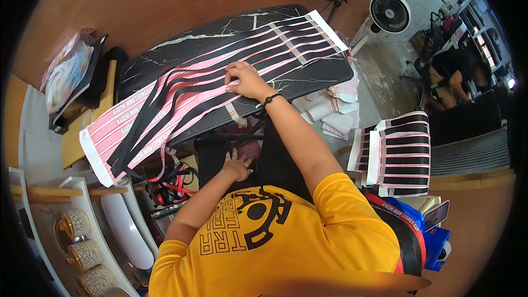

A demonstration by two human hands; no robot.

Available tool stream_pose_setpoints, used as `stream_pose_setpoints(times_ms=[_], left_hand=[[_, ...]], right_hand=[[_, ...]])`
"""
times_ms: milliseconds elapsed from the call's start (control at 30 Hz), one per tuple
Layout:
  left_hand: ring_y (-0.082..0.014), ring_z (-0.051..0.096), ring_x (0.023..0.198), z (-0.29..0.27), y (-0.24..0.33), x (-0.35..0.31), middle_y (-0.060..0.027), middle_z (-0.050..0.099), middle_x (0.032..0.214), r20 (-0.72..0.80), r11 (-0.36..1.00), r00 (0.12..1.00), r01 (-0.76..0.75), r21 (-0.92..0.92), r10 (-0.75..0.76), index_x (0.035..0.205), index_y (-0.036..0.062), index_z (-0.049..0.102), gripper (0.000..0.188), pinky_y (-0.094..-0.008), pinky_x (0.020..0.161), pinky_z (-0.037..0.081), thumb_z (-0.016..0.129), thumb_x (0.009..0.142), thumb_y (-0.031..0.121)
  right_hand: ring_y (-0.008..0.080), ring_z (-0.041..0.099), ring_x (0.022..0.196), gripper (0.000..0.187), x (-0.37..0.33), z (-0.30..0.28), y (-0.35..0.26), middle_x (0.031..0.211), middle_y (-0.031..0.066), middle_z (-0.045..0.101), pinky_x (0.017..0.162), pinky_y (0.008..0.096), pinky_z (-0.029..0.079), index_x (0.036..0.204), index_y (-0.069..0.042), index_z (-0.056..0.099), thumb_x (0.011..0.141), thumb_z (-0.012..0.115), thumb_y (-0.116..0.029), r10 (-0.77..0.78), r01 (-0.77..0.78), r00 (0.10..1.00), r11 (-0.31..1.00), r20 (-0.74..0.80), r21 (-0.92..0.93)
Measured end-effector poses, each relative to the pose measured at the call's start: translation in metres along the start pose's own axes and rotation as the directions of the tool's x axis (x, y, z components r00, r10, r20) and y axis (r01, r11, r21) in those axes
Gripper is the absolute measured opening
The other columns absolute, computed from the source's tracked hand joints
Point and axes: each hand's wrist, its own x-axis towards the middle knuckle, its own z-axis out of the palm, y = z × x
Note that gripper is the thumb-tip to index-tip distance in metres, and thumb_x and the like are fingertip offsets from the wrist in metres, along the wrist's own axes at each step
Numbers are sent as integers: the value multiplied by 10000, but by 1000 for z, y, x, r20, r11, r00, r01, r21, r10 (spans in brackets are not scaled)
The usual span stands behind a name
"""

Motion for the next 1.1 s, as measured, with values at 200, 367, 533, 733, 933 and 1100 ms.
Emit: stream_pose_setpoints(times_ms=[200, 367, 533, 733, 933, 1100], left_hand=[[-319, 423, 1348, -13, -8, -13, -153, 424, 1478, -144, 942, 974, -208, -265, 175, 1396, 87, 489, 528, -456, 1090, 360, 522, 975, 404], [-291, 651, 1068, -91, -19, -100, -167, 681, 1138, -487, 590, 786, -612, -527, 381, 1196, 27, 642, 350, -366, 922, 492, 565, 975, 287], [-332, 598, 996, -156, -53, -124, -152, 645, 1040, -940, 776, 324, -563, -283, -108, 1040, 13, 643, 231, -386, 890, 462, 605, 918, 206], [-422, 310, 1407, -160, -95, -83, -172, 350, 1531, -815, 944, 488, 65, -324, -313, 1415, 138, 466, 557, -588, 1138, 172, 594, 914, 346], [-405, 314, 1410, -151, -90, -79, -150, 396, 1508, -755, 957, 593, 114, -265, -280, 1390, 132, 504, 595, -632, 1132, 142, 661, 865, 363], [-340, 502, 1223, -182, -76, -84, -132, 561, 1324, -748, 962, 606, 144, -230, -270, 1250, 110, 618, 492, -556, 994, 329, 703, 825, 342]], right_hand=[[303, 512, 1195, 236, 1, 2, 2, 1223, 57, 598, 1022, 418, 392, 846, -148, 687, 662, 829, -184, 3, -3, 1000, 1000, 0, 2], [323, 528, 1126, 211, 0, 20, -10, 1125, 57, 615, 974, 424, 423, 795, -163, 687, 627, 808, -199, -15, 16, 997, 1000, -72, 9], [323, 553, 1130, 200, -2, 58, -45, 1145, 128, 627, 981, 428, 422, 891, -103, 687, 709, 761, -140, -78, 96, 992, 978, -103, 184], [295, 659, 852, 100, 18, -25, 18, 916, 151, 669, 768, 382, 530, 903, -50, 701, 808, 699, -81, 251, -177, 914, 954, -319, 243], [295, 660, 867, 265, 42, -107, 118, 917, 135, 674, 776, 371, 529, 875, -49, 705, 682, 836, -174, 327, -376, 916, 903, -231, -210], [261, 611, 849, 320, 59, -115, 134, 886, 117, 633, 749, 354, 492, 868, -50, 672, 686, 852, -242, 357, -356, 934, 918, -22, -177]])
